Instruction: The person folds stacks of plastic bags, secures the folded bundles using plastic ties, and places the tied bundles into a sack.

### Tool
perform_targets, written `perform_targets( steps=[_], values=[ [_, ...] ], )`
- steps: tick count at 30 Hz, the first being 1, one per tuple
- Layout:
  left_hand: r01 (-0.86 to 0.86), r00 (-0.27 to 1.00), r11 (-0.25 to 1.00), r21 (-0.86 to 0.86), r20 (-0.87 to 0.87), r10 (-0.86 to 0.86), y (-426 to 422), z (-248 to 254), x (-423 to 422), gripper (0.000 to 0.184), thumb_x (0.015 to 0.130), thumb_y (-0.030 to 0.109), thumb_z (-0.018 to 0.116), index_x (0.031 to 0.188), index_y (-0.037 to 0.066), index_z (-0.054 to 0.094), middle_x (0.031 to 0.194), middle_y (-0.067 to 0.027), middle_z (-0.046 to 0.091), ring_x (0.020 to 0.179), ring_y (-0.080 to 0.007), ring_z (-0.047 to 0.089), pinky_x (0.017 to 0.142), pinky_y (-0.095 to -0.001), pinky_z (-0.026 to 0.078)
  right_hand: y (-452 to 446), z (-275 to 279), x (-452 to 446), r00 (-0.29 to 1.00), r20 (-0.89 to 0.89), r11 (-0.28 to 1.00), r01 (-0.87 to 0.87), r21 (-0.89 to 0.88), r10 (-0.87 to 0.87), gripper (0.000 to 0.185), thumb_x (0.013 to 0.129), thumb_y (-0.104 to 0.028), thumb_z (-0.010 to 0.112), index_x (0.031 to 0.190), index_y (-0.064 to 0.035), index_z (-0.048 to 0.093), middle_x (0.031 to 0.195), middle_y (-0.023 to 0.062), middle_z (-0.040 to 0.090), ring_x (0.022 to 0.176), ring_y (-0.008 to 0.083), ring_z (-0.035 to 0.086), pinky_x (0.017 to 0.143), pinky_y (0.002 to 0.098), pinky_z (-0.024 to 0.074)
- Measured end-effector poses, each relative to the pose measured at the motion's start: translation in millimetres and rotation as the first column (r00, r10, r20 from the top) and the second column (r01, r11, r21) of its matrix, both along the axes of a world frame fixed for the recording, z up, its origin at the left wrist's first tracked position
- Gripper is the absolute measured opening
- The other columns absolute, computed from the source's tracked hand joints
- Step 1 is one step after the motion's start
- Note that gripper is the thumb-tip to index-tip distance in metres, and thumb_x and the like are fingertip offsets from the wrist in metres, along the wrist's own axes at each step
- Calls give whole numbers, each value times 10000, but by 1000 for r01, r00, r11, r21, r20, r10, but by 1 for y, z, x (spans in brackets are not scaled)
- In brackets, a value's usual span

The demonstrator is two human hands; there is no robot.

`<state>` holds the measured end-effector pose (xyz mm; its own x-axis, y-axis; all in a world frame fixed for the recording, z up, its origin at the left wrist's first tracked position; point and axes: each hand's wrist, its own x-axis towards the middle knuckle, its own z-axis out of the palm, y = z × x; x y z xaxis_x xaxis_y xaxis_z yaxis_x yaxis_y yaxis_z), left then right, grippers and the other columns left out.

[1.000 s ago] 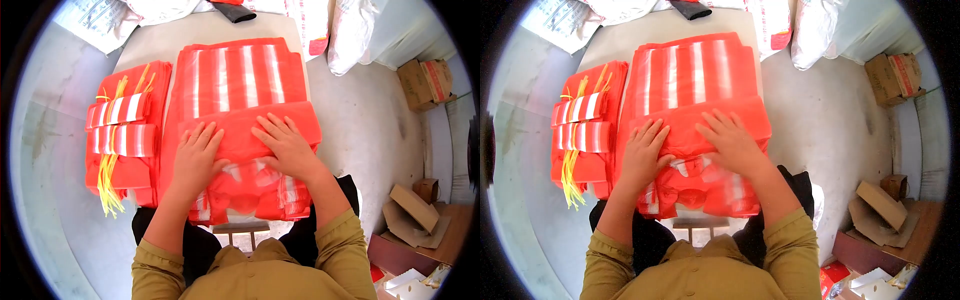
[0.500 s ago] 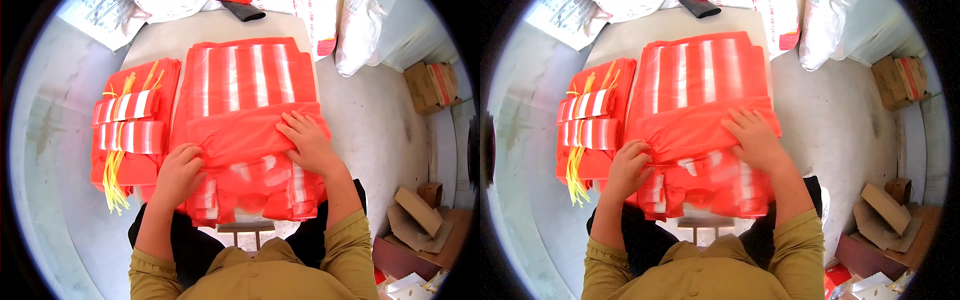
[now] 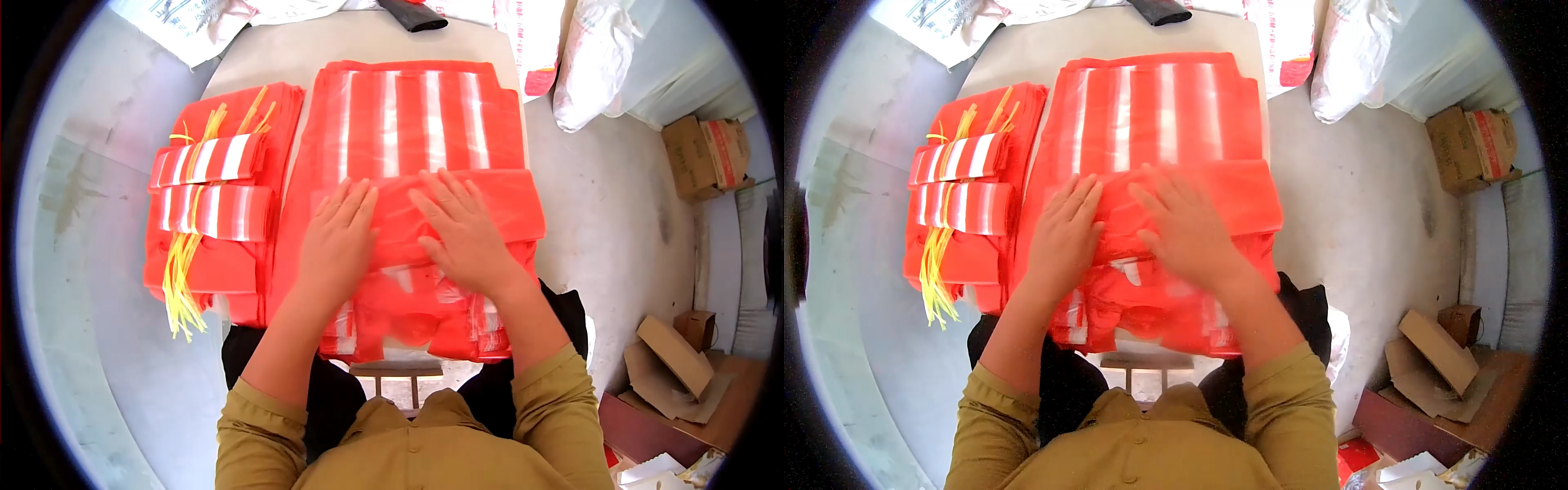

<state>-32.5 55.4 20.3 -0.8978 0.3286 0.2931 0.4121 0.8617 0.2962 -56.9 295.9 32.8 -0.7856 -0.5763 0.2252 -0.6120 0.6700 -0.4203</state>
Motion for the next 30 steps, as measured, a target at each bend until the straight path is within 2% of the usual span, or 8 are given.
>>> perform_targets(
  steps=[5, 8, 11, 13, 17, 20, 22, 30],
  values=[
    [70, 985, 994, -82, 166, -56, 5, 5, 7, 745, 843, 294, 826, 1505, 88, 554, 1634, -155, 456, 1532, -406, 375, 1245, -578, 289, 4, 1, 2, 955, 207, 975, -221, 11, 214, 436, 905, -206, 753, 1314, -73, 679, 1418, 153, 619, 1333, 375, 559, 1142, 496, 438],
    [105, 974, 990, -96, 211, -83, 2, 14, 13, 730, 837, 316, 834, 1489, 118, 574, 1638, -154, 448, 1540, -413, 356, 1244, -585, 280, 9, 18, 6, 893, 447, 998, -43, -36, 54, 279, 873, -144, 766, 1138, -67, 720, 1239, 114, 678, 1185, 351, 623, 1014, 450, 508],
    [238, 951, 971, 22, 200, -238, 4, 13, 12, 566, 856, 241, 817, 1380, 103, 655, 1539, -166, 549, 1475, -400, 451, 1200, -539, 364, -6, 2, 1, 973, -231, 963, -85, -257, 24, 222, 868, -130, 761, 1073, -62, 713, 1148, 109, 680, 1118, 332, 639, 931, 446, 530],
    [307, 902, 924, 228, 241, -359, 3, 8, 9, 444, 861, 172, 808, 1283, 74, 707, 1447, -174, 623, 1405, -388, 529, 1156, -500, 428, -3, -8, 1, 992, -70, 973, -120, -199, 108, 248, 863, -127, 760, 1098, -58, 716, 1163, 110, 683, 1120, 332, 641, 932, 439, 537],
    [46, 905, 945, 323, 386, -176, -3, 16, 11, 351, 824, 109, 805, 1162, 53, 730, 1287, -153, 696, 1197, -383, 648, 1060, -476, 508, 5, 13, 0, 927, 363, 979, -153, 135, 95, 324, 841, -125, 776, 1150, -48, 713, 1180, 112, 686, 1123, 331, 641, 966, 434, 534],
    [69, 974, 968, 242, 195, -119, -4, 13, 7, 468, 778, 108, 840, 1227, 62, 718, 1347, -155, 668, 1237, -377, 618, 1077, -473, 497, 4, 3, 2, 993, 38, 972, -100, -215, 111, 386, 834, -132, 793, 1205, -71, 707, 1268, 107, 667, 1171, 321, 621, 1042, 469, 502],
    [175, 975, 983, 50, 132, -180, -3, 17, 3, 574, 758, 111, 863, 1306, 78, 696, 1424, -159, 627, 1321, -378, 572, 1120, -474, 475, 7, 0, 2, 988, -30, 984, -155, -87, 153, 436, 821, -127, 799, 1241, -70, 699, 1366, 128, 630, 1277, 333, 578, 1098, 471, 470],
    [176, 972, 982, -73, 171, -162, -9, 16, 11, 785, 719, 155, 877, 1444, 73, 589, 1568, -154, 518, 1437, -385, 475, 1199, -474, 420, 49, 5, -3, 998, 50, 986, -30, 162, 22, 656, 753, -86, 775, 1393, -84, 631, 1582, 157, 506, 1493, 366, 428, 1223, 501, 363]
  ],
)
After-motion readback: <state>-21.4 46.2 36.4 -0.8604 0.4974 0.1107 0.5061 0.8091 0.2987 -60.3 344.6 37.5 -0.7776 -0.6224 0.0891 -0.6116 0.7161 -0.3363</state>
